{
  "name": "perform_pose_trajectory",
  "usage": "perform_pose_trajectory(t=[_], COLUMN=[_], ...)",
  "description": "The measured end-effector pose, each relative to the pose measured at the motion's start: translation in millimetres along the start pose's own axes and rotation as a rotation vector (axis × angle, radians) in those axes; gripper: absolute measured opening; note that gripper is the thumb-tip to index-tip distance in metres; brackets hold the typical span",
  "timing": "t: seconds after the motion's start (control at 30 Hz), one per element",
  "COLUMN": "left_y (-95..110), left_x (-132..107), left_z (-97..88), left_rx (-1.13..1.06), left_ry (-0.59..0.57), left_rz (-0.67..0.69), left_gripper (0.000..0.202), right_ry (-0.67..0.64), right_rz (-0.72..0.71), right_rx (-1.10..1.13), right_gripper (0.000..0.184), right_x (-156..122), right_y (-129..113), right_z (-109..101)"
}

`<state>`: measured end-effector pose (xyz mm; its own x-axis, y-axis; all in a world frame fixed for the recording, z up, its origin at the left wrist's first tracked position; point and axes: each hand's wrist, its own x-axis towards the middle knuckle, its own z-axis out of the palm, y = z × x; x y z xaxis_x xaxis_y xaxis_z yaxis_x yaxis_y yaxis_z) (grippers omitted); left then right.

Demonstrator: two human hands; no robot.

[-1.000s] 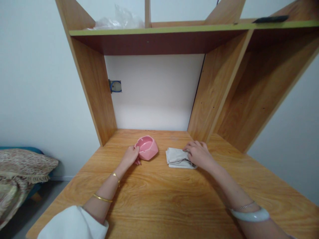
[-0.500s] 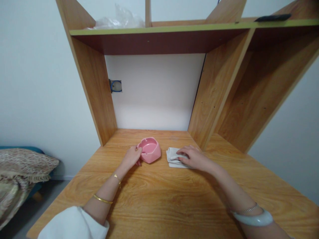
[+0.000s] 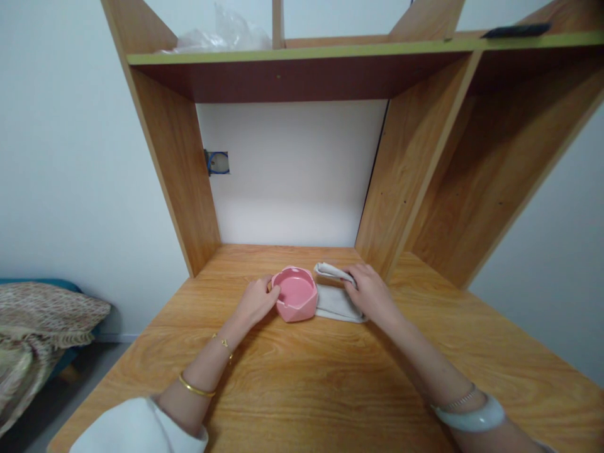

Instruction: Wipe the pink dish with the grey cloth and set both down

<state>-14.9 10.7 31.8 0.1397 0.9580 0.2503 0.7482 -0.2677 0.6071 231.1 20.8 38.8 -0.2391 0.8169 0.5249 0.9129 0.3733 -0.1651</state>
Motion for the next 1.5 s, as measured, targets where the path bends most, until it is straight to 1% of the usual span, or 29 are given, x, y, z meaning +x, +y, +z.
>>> perform_pose_trajectory(t=[0.07, 0.13, 0.2, 0.3, 0.4, 0.5, 0.57, 0.63, 0.7, 0.73, 0.8, 0.83, 0.9, 0.97, 1.0, 1.07, 1.13, 1.23, 1.37, 1.43, 1.5], left_y=[3, 5, 8, 10, 13, 17, 20, 24, 29, 31, 37, 40, 46, 50, 51, 52, 52, 51, 53, 53, 50], left_x=[-2, -3, -5, -6, -7, -9, -11, -13, -15, -16, -18, -20, -23, -25, -25, -25, -24, -24, -26, -28, -28], left_z=[0.7, 0.7, 0.3, -0.3, -0.3, 0.1, 0.5, 0.9, 1.2, 1.3, 1.3, 1.2, 1.1, 1.2, 1.3, 1.6, 1.6, 0.0, -4.0, -3.7, 0.7], left_rx=[0.024, 0.055, 0.095, 0.161, 0.24, 0.333, 0.382, 0.418, 0.458, 0.481, 0.533, 0.559, 0.606, 0.647, 0.661, 0.674, 0.665, 0.637, 0.555, 0.457, 0.316], left_ry=[-0.013, -0.015, -0.008, 0.004, 0.014, 0.024, 0.029, 0.029, 0.029, 0.031, 0.033, 0.03, 0.021, 0.014, 0.012, 0.006, 0.002, 0.009, 0.056, 0.093, 0.13], left_rz=[0.018, 0.027, 0.028, 0.049, 0.078, 0.083, 0.089, 0.103, 0.115, 0.119, 0.125, 0.129, 0.145, 0.169, 0.179, 0.193, 0.194, 0.182, 0.138, 0.121, 0.119], left_gripper=[0.025, 0.026, 0.027, 0.028, 0.03, 0.032, 0.033, 0.033, 0.034, 0.034, 0.035, 0.036, 0.039, 0.043, 0.044, 0.045, 0.046, 0.045, 0.046, 0.052, 0.06], right_ry=[0.138, 0.204, 0.185, 0.092, 0.035, -0.001, 0.002, 0.043, 0.115, 0.149, 0.159, 0.124, 0.005, -0.097, -0.124, -0.135, -0.117, -0.06, 0.019, 0.066, 0.131], right_rz=[-0.028, -0.073, -0.134, -0.223, -0.237, -0.192, -0.146, -0.08, 0.006, 0.058, 0.175, 0.23, 0.312, 0.359, 0.367, 0.372, 0.352, 0.306, 0.287, 0.295, 0.31], right_rx=[0.126, 0.225, 0.296, 0.369, 0.388, 0.397, 0.413, 0.434, 0.463, 0.483, 0.534, 0.569, 0.645, 0.677, 0.668, 0.602, 0.529, 0.487, 0.548, 0.623, 0.72], right_gripper=[0.022, 0.023, 0.025, 0.029, 0.029, 0.021, 0.015, 0.016, 0.009, 0.014, 0.037, 0.048, 0.067, 0.075, 0.075, 0.068, 0.062, 0.063, 0.065, 0.065, 0.062], right_x=[0, -2, -5, -10, -14, -16, -16, -15, -13, -12, -11, -10, -9, -8, -8, -8, -9, -13, -16, -14, -11], right_y=[-7, -16, -25, -37, -45, -49, -50, -48, -46, -44, -41, -39, -36, -34, -34, -33, -33, -34, -34, -33, -31], right_z=[0, 1, 3, 6, 10, 14, 19, 26, 34, 38, 45, 47, 49, 47, 46, 44, 44, 47, 50, 50, 51])
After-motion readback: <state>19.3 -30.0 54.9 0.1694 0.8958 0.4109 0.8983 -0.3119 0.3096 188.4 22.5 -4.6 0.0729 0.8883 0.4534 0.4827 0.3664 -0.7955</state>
